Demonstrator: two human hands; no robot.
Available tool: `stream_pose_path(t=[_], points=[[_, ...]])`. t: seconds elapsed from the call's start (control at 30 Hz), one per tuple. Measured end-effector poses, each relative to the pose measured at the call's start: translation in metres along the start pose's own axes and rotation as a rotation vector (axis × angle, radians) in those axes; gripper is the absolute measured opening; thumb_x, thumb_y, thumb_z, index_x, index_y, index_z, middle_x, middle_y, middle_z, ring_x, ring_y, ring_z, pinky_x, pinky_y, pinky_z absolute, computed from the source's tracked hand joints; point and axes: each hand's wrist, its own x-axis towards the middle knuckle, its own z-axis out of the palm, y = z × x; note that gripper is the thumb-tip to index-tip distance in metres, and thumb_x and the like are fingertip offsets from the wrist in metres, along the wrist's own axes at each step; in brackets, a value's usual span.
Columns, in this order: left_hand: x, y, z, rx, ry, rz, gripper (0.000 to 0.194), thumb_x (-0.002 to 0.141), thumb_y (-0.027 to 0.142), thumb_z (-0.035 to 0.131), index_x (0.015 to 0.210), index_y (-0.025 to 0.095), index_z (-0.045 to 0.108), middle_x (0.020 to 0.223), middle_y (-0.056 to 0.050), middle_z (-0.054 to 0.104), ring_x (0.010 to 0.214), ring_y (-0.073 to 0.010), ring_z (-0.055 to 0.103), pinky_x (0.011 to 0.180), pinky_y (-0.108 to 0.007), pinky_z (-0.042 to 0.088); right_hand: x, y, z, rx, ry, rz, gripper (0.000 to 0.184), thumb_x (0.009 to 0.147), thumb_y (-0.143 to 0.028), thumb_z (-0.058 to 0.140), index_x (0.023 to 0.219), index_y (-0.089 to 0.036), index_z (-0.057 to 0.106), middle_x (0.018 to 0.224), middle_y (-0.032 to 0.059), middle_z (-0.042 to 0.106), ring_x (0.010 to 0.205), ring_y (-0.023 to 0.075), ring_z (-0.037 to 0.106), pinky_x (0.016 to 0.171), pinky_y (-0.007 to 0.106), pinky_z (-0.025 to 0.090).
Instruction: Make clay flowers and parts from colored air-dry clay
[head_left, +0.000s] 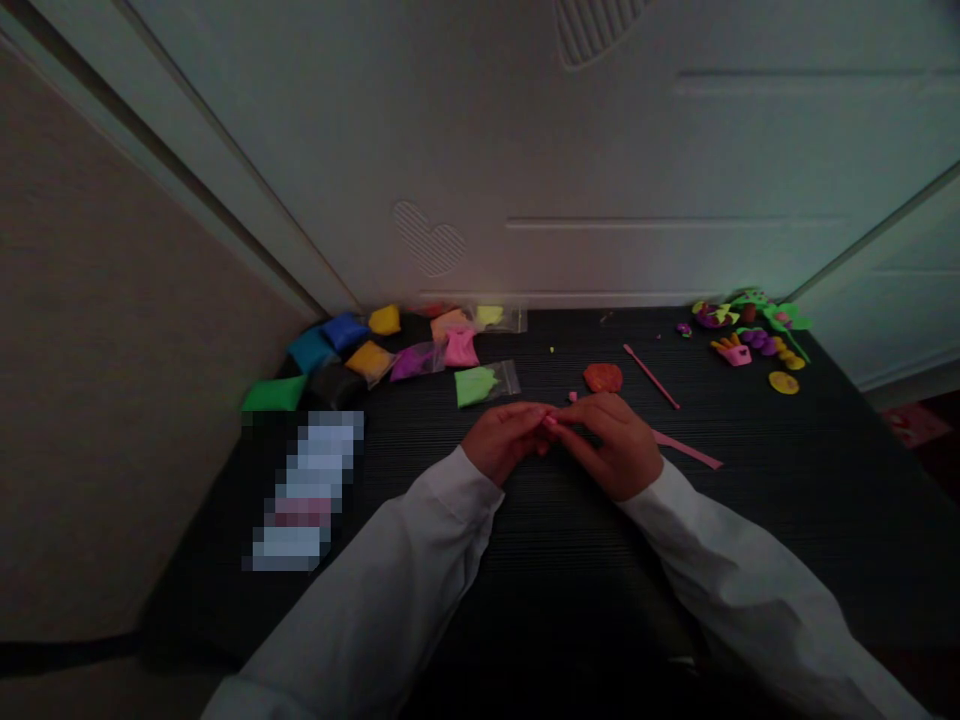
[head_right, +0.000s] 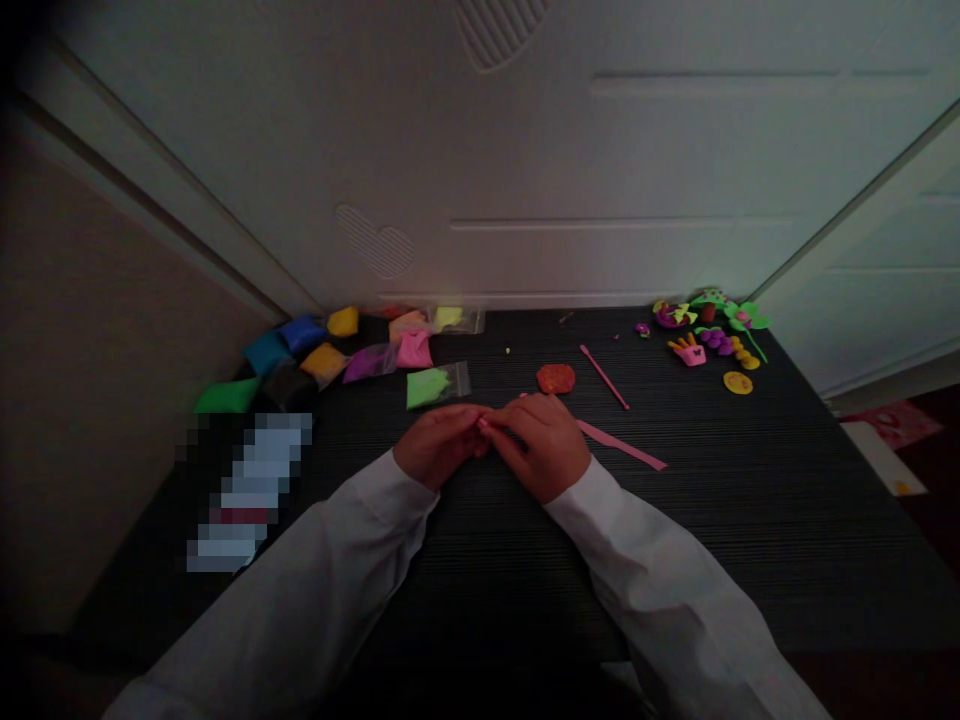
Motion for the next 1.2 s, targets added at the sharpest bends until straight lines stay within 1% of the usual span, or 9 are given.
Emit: stream_pose_path(t=[0.13,0.37,0.53,0.63,0.73,0.87,0.97,1.07,1.2], points=[[0.0,-0.001,0.0,0.03,0.004,-0.065,0.02,0.063,0.026,0.063,0.074,0.009,0.062,0.068,-0.005,0.061,0.062,-0.0102,0.055,0.055,-0.022,0.038,0.0,0.001,0.002,0.005,0.01,0.019,0.013,0.075,-0.024,0.052,0.084,-0.018,0.06,0.077,0.0049,0.061,0.077,0.0153,0.054,0.072,0.031,0.044],[0.0,0.0,0.0,0.081,0.012,-0.037,0.015,0.061,0.023,0.065,0.067,0.009,0.061,0.057,-0.001,0.058,0.051,-0.0058,0.05,0.052,-0.02,0.035,0.0,-0.005,0.002,0.052,0.0,0.026,0.011,0.075,-0.021,0.051,0.082,-0.018,0.058,0.077,0.0044,0.061,0.077,0.0151,0.053,0.076,0.032,0.043],[0.0,0.001,0.0,0.079,0.033,-0.024,0.015,0.06,0.023,0.065,0.065,0.01,0.06,0.05,0.001,0.055,0.047,-0.006,0.049,0.049,-0.02,0.034,0.002,-0.008,0.001,0.276,-0.069,0.271,0.013,0.076,-0.027,0.048,0.077,-0.018,0.057,0.071,0.0017,0.058,0.065,0.0117,0.053,0.062,0.026,0.044],[0.002,0.001,-0.001,0.082,0.068,-0.014,0.016,0.06,0.024,0.065,0.066,0.01,0.061,0.052,0.0,0.055,0.048,-0.006,0.048,0.05,-0.021,0.034,0.001,-0.007,0.001,0.379,-0.089,0.358,0.017,0.076,-0.03,0.049,0.084,-0.018,0.057,0.076,0.0022,0.059,0.065,0.0114,0.054,0.058,0.024,0.044],[0.003,0.002,-0.002,0.101,0.086,0.0,0.018,0.06,0.025,0.065,0.07,0.01,0.062,0.057,-0.001,0.057,0.05,-0.0056,0.048,0.051,-0.021,0.034,0.001,-0.005,0.001,0.312,-0.076,0.291,0.026,0.072,-0.031,0.054,0.095,-0.019,0.055,0.077,0.0022,0.059,0.066,0.0118,0.054,0.058,0.025,0.044],[0.003,0.001,-0.002,0.156,0.073,0.013,0.018,0.057,0.025,0.067,0.066,0.01,0.061,0.055,0.0,0.056,0.049,-0.006,0.047,0.051,-0.022,0.033,0.001,-0.004,0.003,0.156,-0.055,0.137,0.013,0.073,-0.022,0.051,0.084,-0.019,0.059,0.075,0.0021,0.061,0.068,0.0119,0.054,0.064,0.026,0.044],[0.003,0.001,-0.001,0.203,0.066,0.016,0.017,0.057,0.024,0.067,0.064,0.01,0.06,0.053,0.001,0.055,0.047,-0.0055,0.046,0.05,-0.021,0.033,0.001,-0.004,0.001,0.11,-0.055,0.112,0.011,0.072,-0.019,0.051,0.079,-0.019,0.059,0.074,0.0018,0.062,0.069,0.0125,0.056,0.068,0.027,0.045],[0.005,0.001,-0.002,0.187,0.082,0.031,0.016,0.059,0.024,0.065,0.064,0.011,0.059,0.051,0.002,0.054,0.046,-0.0051,0.045,0.048,-0.021,0.032,0.002,-0.003,-0.008,0.231,0.037,0.278,0.009,0.071,-0.022,0.053,0.077,-0.019,0.059,0.07,0.0011,0.062,0.064,0.012,0.056,0.061,0.026,0.046],[0.007,0.004,-0.003,0.077,0.132,0.035,0.016,0.059,0.023,0.065,0.065,0.01,0.059,0.05,0.001,0.052,0.048,-0.0055,0.047,0.048,-0.02,0.034,0.007,0.008,-0.019,0.638,0.272,0.544,0.015,0.074,-0.028,0.052,0.086,-0.021,0.059,0.074,0.0007,0.063,0.063,0.0111,0.058,0.06,0.027,0.047]])
